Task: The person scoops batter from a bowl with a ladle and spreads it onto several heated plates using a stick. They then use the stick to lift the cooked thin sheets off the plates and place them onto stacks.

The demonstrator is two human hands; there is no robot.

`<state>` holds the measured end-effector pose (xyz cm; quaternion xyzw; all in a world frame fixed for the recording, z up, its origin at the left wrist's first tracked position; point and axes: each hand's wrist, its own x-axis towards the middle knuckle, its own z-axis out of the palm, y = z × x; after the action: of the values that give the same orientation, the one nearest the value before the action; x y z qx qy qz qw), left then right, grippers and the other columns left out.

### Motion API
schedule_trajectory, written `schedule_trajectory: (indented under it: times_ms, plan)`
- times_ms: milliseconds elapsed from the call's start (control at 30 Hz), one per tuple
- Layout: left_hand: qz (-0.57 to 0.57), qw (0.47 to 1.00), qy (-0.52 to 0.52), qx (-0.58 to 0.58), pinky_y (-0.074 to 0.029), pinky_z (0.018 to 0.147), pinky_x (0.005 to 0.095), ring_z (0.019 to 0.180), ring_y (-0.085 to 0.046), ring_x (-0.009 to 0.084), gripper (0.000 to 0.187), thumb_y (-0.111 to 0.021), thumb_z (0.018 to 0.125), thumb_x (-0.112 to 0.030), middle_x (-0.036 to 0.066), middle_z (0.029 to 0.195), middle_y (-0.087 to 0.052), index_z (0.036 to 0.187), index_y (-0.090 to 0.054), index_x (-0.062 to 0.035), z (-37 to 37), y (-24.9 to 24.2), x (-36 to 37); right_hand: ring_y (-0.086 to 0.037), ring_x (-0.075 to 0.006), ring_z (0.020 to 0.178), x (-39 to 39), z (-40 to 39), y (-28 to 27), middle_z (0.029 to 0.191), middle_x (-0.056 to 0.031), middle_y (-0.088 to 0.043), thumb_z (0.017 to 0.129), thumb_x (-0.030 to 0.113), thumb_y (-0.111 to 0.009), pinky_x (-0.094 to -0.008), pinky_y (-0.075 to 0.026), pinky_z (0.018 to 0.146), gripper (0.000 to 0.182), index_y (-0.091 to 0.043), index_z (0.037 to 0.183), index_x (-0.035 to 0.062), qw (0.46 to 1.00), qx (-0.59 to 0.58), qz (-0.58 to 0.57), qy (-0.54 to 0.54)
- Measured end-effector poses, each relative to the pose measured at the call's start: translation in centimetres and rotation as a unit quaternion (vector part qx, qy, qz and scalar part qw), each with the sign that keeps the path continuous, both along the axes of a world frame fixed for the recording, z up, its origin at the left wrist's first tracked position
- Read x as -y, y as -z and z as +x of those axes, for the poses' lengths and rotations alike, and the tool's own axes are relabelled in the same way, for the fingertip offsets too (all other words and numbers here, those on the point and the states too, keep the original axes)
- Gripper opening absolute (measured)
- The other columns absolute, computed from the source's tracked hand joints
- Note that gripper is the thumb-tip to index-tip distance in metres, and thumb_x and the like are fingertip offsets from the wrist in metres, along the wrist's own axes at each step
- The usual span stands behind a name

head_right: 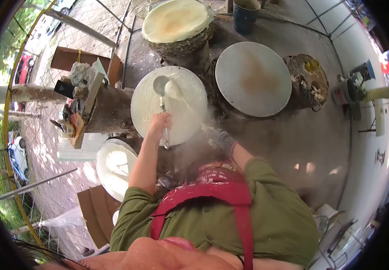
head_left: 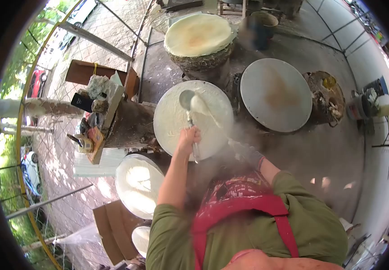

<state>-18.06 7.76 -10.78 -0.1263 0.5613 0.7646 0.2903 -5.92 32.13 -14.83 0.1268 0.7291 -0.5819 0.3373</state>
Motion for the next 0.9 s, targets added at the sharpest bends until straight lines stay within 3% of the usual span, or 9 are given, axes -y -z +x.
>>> schedule_trajectory:
  times_ms: [100, 167, 267, 433, 500, 567, 600, 733, 900]
  plan:
    - [0.005, 0.995, -0.059, 0.077, -0.025, 0.041, 0.0224, 0.048, -0.034, 0.0065, 0.015, -0.042, 0.088, -0.006, -0.001, 0.063, -0.040, 0.077, -0.050, 0.0007, 2.0, -1.3, 1.1, -0.052, -0.0181, 0.082, 0.9, 2.8, 7.7, 0.101, -0.0069, -0.055, 0.084, 0.019, -0.057, -0.0293, -0.044, 0.068, 0.035, -0.052, 0.117, 0.0104, 0.919, -0.334, 0.205, -0.050]
    - [0.009, 0.987, -0.099, 0.129, -0.026, 0.041, 0.0222, 0.050, -0.034, 0.0066, 0.015, -0.040, 0.090, -0.006, -0.001, 0.064, -0.040, 0.080, -0.049, 0.0013, 2.7, -1.3, 1.3, -0.046, -0.0282, 0.116, 0.1, 2.9, 2.5, 0.130, -0.0134, -0.044, 0.079, 0.009, -0.055, -0.0353, -0.040, 0.095, 0.060, -0.035, 0.135, 0.0129, 0.929, -0.304, 0.200, -0.063]
    - [0.082, 0.974, -0.124, 0.173, -0.029, 0.044, 0.0213, 0.050, -0.035, 0.0068, 0.014, -0.039, 0.092, -0.007, 0.000, 0.066, -0.041, 0.089, -0.047, 0.0041, 4.0, -0.3, 0.0, -0.049, -0.0252, 0.107, 5.1, 3.8, 1.7, 0.126, -0.0118, -0.046, 0.080, 0.009, -0.054, -0.0330, -0.042, 0.089, 0.055, -0.038, 0.133, 0.0118, 0.970, -0.208, 0.110, -0.066]
    - [0.472, 0.867, -0.100, 0.123, -0.032, 0.045, 0.0196, 0.043, -0.036, 0.0075, 0.015, -0.042, 0.091, -0.008, -0.002, 0.060, -0.038, 0.094, -0.044, 0.0069, 2.4, 2.6, 4.9, -0.053, -0.0201, 0.094, 4.9, 0.9, 0.6, 0.119, -0.0089, -0.051, 0.083, 0.009, -0.053, -0.0291, -0.046, 0.080, 0.046, -0.044, 0.128, 0.0099, 0.978, -0.196, 0.055, -0.054]
    - [0.620, 0.727, -0.100, 0.276, -0.033, 0.042, 0.0206, 0.036, -0.032, 0.0024, 0.014, -0.041, 0.094, -0.014, -0.007, 0.056, -0.035, 0.091, -0.047, -0.0022, 2.9, -2.8, 5.9, -0.055, -0.0181, 0.088, 2.4, -0.8, 0.0, 0.116, -0.0078, -0.052, 0.084, 0.009, -0.052, -0.0276, -0.048, 0.076, 0.043, -0.046, 0.127, 0.0092, 0.977, -0.192, 0.069, -0.056]
    - [0.247, 0.963, -0.045, 0.101, -0.029, 0.041, 0.0192, 0.035, -0.030, 0.0015, 0.018, -0.041, 0.095, -0.018, -0.007, 0.057, -0.036, 0.093, -0.049, -0.0021, 3.3, -7.6, 4.3, -0.055, -0.0160, 0.084, 2.0, -1.6, -0.9, 0.112, -0.0062, -0.053, 0.085, 0.011, -0.052, -0.0264, -0.048, 0.073, 0.039, -0.048, 0.124, 0.0096, 0.966, -0.180, 0.154, -0.103]
    - [0.222, 0.972, -0.028, 0.077, -0.026, 0.041, 0.0180, 0.035, -0.029, 0.0008, 0.023, -0.040, 0.096, -0.020, -0.007, 0.058, -0.036, 0.095, -0.050, 0.0001, 2.9, -9.1, 3.5, -0.055, -0.0150, 0.083, 1.8, -1.9, -1.5, 0.108, -0.0051, -0.054, 0.086, 0.012, -0.052, -0.0260, -0.048, 0.072, 0.037, -0.050, 0.122, 0.0103, 0.951, -0.174, 0.217, -0.137]
    - [0.160, 0.985, 0.053, 0.023, -0.022, 0.041, 0.0189, 0.036, -0.027, 0.0008, 0.022, -0.042, 0.095, -0.021, -0.007, 0.056, -0.035, 0.092, -0.051, -0.0004, 0.6, -12.9, -1.4, -0.054, -0.0114, 0.072, -1.3, -0.3, 0.6, 0.084, -0.0007, -0.055, 0.088, 0.020, -0.056, -0.0270, -0.047, 0.062, 0.027, -0.056, 0.114, 0.0118, 0.990, -0.124, 0.037, -0.048]
    - [0.155, 0.978, 0.138, 0.004, -0.026, 0.040, 0.0208, 0.035, -0.027, 0.0019, 0.023, -0.040, 0.096, -0.021, -0.006, 0.055, -0.035, 0.093, -0.050, -0.0003, -0.5, -13.1, -13.4, -0.052, -0.0092, 0.065, -16.5, 4.4, -2.7, 0.077, -0.0022, -0.056, 0.090, 0.028, -0.054, -0.0260, -0.046, 0.053, 0.030, -0.056, 0.114, 0.0099, 0.930, -0.042, -0.107, 0.349]
